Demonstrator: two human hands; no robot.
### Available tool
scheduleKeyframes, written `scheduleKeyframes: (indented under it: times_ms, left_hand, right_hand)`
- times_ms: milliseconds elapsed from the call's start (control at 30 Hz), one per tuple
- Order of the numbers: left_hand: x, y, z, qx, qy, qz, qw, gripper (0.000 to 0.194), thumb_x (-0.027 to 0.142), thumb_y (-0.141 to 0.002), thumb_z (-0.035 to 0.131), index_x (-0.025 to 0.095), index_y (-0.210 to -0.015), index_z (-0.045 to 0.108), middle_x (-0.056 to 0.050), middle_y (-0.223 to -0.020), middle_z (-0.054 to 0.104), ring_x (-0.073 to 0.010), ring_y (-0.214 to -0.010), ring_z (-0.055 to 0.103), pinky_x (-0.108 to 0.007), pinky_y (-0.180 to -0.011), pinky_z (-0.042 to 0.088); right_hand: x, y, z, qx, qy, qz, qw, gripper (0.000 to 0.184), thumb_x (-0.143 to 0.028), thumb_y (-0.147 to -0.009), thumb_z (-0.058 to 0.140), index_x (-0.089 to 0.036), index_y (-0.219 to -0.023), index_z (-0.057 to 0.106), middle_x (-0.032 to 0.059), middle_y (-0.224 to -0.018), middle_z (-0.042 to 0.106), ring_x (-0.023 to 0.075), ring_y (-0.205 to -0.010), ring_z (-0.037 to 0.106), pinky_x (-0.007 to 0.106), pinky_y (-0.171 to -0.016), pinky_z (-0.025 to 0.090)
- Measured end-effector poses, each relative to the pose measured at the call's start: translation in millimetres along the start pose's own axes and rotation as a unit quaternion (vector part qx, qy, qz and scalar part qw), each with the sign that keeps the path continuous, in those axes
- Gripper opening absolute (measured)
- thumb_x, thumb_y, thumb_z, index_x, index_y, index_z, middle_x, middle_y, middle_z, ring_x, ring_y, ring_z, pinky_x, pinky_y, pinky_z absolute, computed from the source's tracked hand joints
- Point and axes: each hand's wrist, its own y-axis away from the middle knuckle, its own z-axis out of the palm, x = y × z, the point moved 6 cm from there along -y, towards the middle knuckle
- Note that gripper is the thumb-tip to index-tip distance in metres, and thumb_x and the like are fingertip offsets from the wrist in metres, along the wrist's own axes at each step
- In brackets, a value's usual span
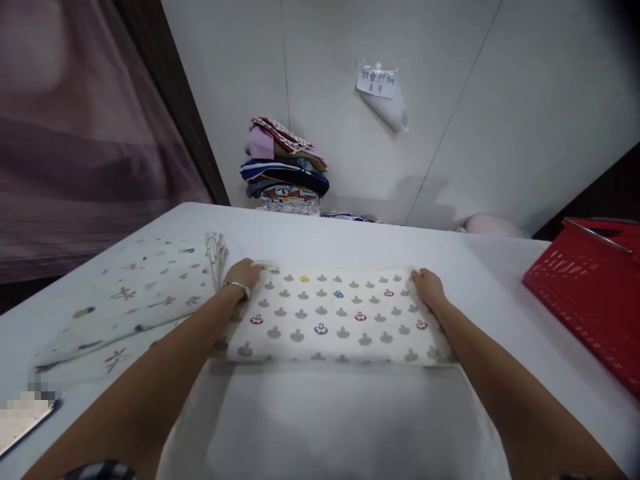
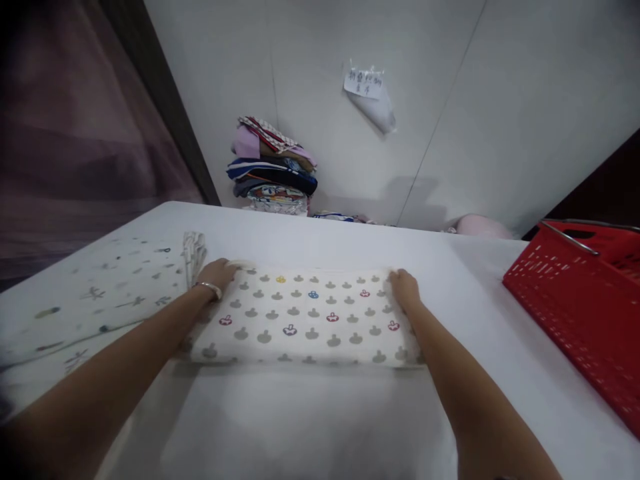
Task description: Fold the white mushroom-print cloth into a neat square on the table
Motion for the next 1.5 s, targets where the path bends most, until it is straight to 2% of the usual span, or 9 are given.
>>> scheduleKeyframes:
  times_ms: [200, 367, 500, 600, 833, 1100, 1267, 1367, 1500]
  left_hand:
    - [-3.6, 11.9, 1.3, 0.022, -0.014, -0.038, 0.999, 0.029, 0.032, -0.085, 0.035, 0.018, -0.09, 0.059, -0.01, -0.087, 0.069, -0.024, -0.089, 0.063, -0.032, -0.071, 0.046]
    - [8.9, 22.5, 1.2, 0.017, -0.076, -0.029, 0.997, 0.032, 0.031, -0.084, 0.035, 0.014, -0.099, 0.057, -0.018, -0.106, 0.065, -0.0303, -0.098, 0.061, -0.038, -0.074, 0.046]
    - [15.4, 23.8, -0.4, 0.018, -0.094, -0.016, 0.995, 0.032, 0.028, -0.084, 0.036, 0.015, -0.104, 0.056, -0.018, -0.112, 0.063, -0.0293, -0.1, 0.061, -0.038, -0.076, 0.046]
    - [10.4, 21.6, -0.8, 0.018, -0.071, -0.025, 0.997, 0.034, 0.027, -0.082, 0.039, 0.017, -0.111, 0.054, -0.016, -0.11, 0.065, -0.0276, -0.099, 0.062, -0.036, -0.076, 0.046]
    - [0.3, 20.6, -1.1, 0.053, -0.073, -0.008, 0.996, 0.036, 0.032, -0.083, 0.04, 0.017, -0.112, 0.054, -0.015, -0.118, 0.06, -0.027, -0.102, 0.059, -0.035, -0.078, 0.047]
    - [-8.4, 22.4, 5.4, 0.041, -0.089, 0.017, 0.995, 0.04, 0.041, -0.086, 0.035, 0.019, -0.108, 0.06, -0.013, -0.115, 0.06, -0.0251, -0.104, 0.057, -0.034, -0.082, 0.046]
    - [-12.1, 14.2, 7.7, 0.034, -0.063, 0.013, 0.997, 0.036, 0.035, -0.085, 0.038, 0.019, -0.102, 0.065, -0.013, -0.114, 0.061, -0.0254, -0.106, 0.056, -0.035, -0.085, 0.045]
    - [-21.1, 9.6, 3.8, 0.006, -0.001, -0.01, 1.0, 0.036, 0.029, -0.08, 0.048, 0.017, -0.11, 0.063, -0.01, -0.109, 0.066, -0.0218, -0.1, 0.06, -0.03, -0.083, 0.046]
    - [-30.3, 15.5, -4.8, 0.007, 0.012, -0.035, 0.999, 0.034, 0.029, -0.079, 0.05, 0.015, -0.107, 0.064, -0.008, -0.102, 0.069, -0.0196, -0.092, 0.063, -0.027, -0.078, 0.048]
  right_hand:
    - [-9.0, 8.2, -1.5, -0.003, 0.069, 0.004, 0.998, 0.037, -0.039, -0.092, 0.03, -0.016, -0.107, 0.056, 0.0123, -0.095, 0.065, 0.0221, -0.088, 0.06, 0.028, -0.071, 0.041]
    - [-18.0, 11.9, 4.5, -0.038, 0.124, 0.009, 0.991, 0.038, -0.035, -0.093, 0.028, -0.014, -0.112, 0.052, 0.0151, -0.099, 0.065, 0.0245, -0.094, 0.061, 0.032, -0.076, 0.042]
    - [-20.8, 12.2, 3.6, -0.045, 0.142, 0.009, 0.989, 0.037, -0.033, -0.093, 0.028, -0.013, -0.117, 0.048, 0.0165, -0.101, 0.064, 0.0261, -0.094, 0.061, 0.035, -0.077, 0.044]
    - [-19.5, 13.5, 1.0, -0.051, 0.145, 0.007, 0.988, 0.038, -0.033, -0.092, 0.029, -0.015, -0.122, 0.045, 0.0165, -0.103, 0.064, 0.0265, -0.095, 0.061, 0.036, -0.077, 0.044]
    - [-21.4, 13.4, 1.2, -0.076, 0.191, -0.007, 0.979, 0.036, -0.027, -0.092, 0.026, -0.013, -0.114, 0.052, 0.0189, -0.101, 0.064, 0.0284, -0.092, 0.063, 0.039, -0.075, 0.045]
    - [-16.6, 17.5, 8.2, -0.063, 0.202, -0.001, 0.977, 0.041, -0.03, -0.093, 0.022, -0.013, -0.115, 0.053, 0.0187, -0.097, 0.065, 0.0282, -0.09, 0.063, 0.04, -0.074, 0.046]
    - [-15.1, 17.0, 5.5, -0.058, 0.19, -0.001, 0.98, 0.041, -0.029, -0.093, 0.023, -0.012, -0.115, 0.053, 0.0196, -0.102, 0.062, 0.0298, -0.094, 0.061, 0.043, -0.076, 0.045]
    - [-27.8, 19.3, -2.3, -0.02, 0.197, -0.054, 0.979, 0.039, -0.027, -0.092, 0.029, -0.014, -0.123, 0.049, 0.0196, -0.116, 0.057, 0.0302, -0.108, 0.054, 0.044, -0.086, 0.043]
    - [-70.0, 37.4, 5.6, 0.002, 0.156, -0.228, 0.961, 0.044, -0.031, -0.094, 0.032, -0.015, -0.134, 0.041, 0.0144, -0.141, 0.04, 0.0254, -0.132, 0.032, 0.041, -0.104, 0.029]
